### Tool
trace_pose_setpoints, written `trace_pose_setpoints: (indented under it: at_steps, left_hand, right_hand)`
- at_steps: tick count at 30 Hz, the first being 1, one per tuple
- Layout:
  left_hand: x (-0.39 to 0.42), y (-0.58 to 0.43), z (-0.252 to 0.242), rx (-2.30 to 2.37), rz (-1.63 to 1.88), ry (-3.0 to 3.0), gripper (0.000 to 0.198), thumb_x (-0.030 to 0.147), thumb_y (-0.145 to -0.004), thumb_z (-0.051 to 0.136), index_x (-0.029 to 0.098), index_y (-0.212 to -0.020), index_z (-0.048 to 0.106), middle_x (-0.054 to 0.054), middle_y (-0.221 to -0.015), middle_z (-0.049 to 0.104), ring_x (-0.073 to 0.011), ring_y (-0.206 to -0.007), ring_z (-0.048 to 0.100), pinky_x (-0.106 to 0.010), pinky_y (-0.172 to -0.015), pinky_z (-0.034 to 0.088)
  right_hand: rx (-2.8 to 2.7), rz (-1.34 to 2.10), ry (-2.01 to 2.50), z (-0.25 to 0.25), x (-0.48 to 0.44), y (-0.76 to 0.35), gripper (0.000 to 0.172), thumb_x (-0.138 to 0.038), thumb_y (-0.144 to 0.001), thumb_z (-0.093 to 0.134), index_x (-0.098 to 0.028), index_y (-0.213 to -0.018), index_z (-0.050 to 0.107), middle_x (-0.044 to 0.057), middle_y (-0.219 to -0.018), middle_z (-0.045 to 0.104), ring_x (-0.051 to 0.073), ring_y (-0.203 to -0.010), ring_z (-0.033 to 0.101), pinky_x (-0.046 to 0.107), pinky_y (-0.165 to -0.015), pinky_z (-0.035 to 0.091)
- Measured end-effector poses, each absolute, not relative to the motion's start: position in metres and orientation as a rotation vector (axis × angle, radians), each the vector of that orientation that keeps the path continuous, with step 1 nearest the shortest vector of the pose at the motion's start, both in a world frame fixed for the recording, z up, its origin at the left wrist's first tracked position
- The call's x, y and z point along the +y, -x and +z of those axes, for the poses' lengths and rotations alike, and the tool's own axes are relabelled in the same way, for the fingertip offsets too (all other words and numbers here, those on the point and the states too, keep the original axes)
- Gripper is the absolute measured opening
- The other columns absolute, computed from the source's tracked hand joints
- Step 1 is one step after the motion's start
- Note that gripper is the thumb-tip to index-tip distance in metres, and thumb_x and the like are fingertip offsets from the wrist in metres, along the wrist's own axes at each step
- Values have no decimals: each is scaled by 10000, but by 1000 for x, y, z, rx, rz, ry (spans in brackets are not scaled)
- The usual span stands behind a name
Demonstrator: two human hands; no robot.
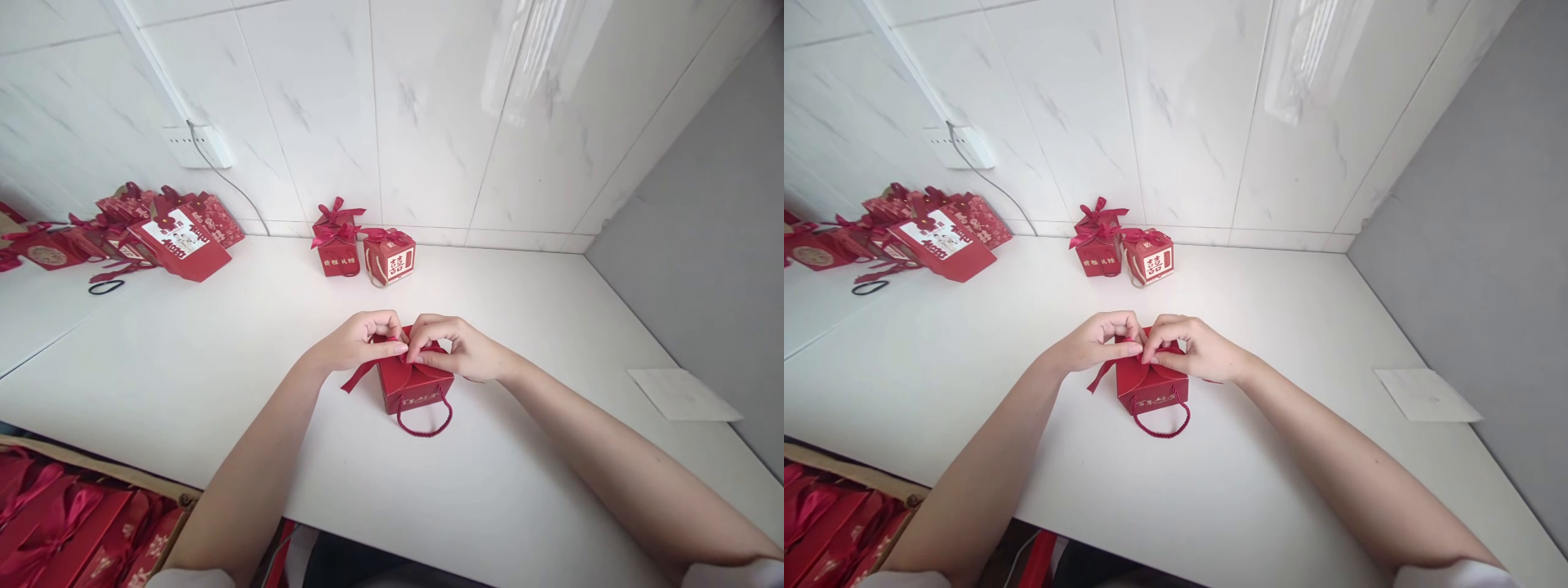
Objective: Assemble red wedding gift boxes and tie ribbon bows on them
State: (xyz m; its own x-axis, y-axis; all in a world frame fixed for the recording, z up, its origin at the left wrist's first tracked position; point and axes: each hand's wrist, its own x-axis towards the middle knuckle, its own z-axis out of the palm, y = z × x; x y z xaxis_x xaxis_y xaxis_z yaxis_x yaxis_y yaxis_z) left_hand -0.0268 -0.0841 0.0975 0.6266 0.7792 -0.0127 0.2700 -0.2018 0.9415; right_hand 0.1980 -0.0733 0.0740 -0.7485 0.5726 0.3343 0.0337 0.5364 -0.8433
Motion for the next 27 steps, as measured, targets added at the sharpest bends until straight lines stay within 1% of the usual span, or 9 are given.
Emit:
trace_pose_setpoints:
  at_steps: [2, 6, 8, 10, 14, 17, 20, 23, 27]
  left_hand:
    - [-84, 26, 98, 860, 587, -1775, 210, 321, -838, 621, 166, -769, 498, -23, -799, 608, -142, -783, 590, -277, -710, 446]
    - [-85, 25, 100, 851, 568, -1811, 202, 271, -798, 650, 166, -756, 482, -43, -857, 636, -161, -836, 612, -305, -755, 470]
    - [-88, 24, 103, 883, 578, -1847, 188, 246, -786, 645, 171, -751, 477, -39, -844, 643, -163, -836, 612, -304, -749, 475]
    - [-92, 23, 107, 944, 588, -1910, 143, 219, -780, 628, 175, -757, 494, -30, -828, 646, -162, -824, 608, -293, -724, 474]
    - [-104, 19, 117, 1076, 569, -2069, 42, 184, -780, 591, 191, -809, 561, -10, -841, 651, -143, -760, 599, -247, -619, 451]
    - [-112, 14, 122, 1165, 563, -2181, 71, 172, -795, 564, 214, -851, 560, 21, -828, 643, -114, -670, 568, -229, -576, 428]
    - [-120, 7, 123, 1225, 547, -2340, 115, 143, -801, 541, 227, -878, 553, 34, -819, 640, -114, -657, 560, -237, -589, 418]
    - [-127, 4, 123, 1286, 534, -2498, 166, 103, -817, 495, 224, -894, 578, 13, -866, 650, -129, -688, 576, -252, -610, 413]
    - [-129, 3, 120, 1360, 545, -2595, 185, 95, -840, 463, 203, -858, 612, -21, -879, 632, -139, -692, 578, -265, -619, 417]
  right_hand:
    - [-2180, 1206, 490, 74, -73, -198, 129, -229, -891, 600, -232, -933, 722, 45, -935, 591, 154, -822, 584, 316, -782, 487]
    - [-2165, 1250, 483, 74, -73, -198, 169, -192, -899, 572, -232, -917, 736, 37, -928, 564, 141, -818, 571, 296, -766, 481]
    - [-2152, 1272, 488, 74, -74, -199, 190, -176, -902, 556, -230, -906, 739, 37, -935, 565, 137, -813, 574, 289, -750, 481]
    - [-2141, 1289, 506, 75, -75, -199, 200, -167, -900, 548, -228, -899, 739, 41, -956, 575, 138, -817, 585, 290, -745, 486]
    - [-2150, 1267, 545, 76, -76, -198, 216, -135, -883, 539, -224, -896, 735, 47, -995, 603, 147, -838, 605, 296, -747, 498]
    - [-2159, 1233, 541, 76, -76, -198, 231, -94, -853, 539, -220, -875, 732, 44, -990, 620, 151, -841, 614, 298, -753, 501]
    - [-2154, 1201, 542, 76, -75, -197, 243, -59, -824, 537, -209, -848, 727, 39, -965, 627, 155, -844, 620, 305, -776, 501]
    - [-2169, 1162, 542, 74, -74, -197, 259, -42, -810, 530, -207, -840, 727, 36, -947, 630, 156, -848, 623, 306, -789, 499]
    - [-2190, 1117, 539, 74, -75, -196, 286, -30, -798, 521, -215, -850, 732, 36, -939, 632, 156, -837, 624, 302, -777, 500]
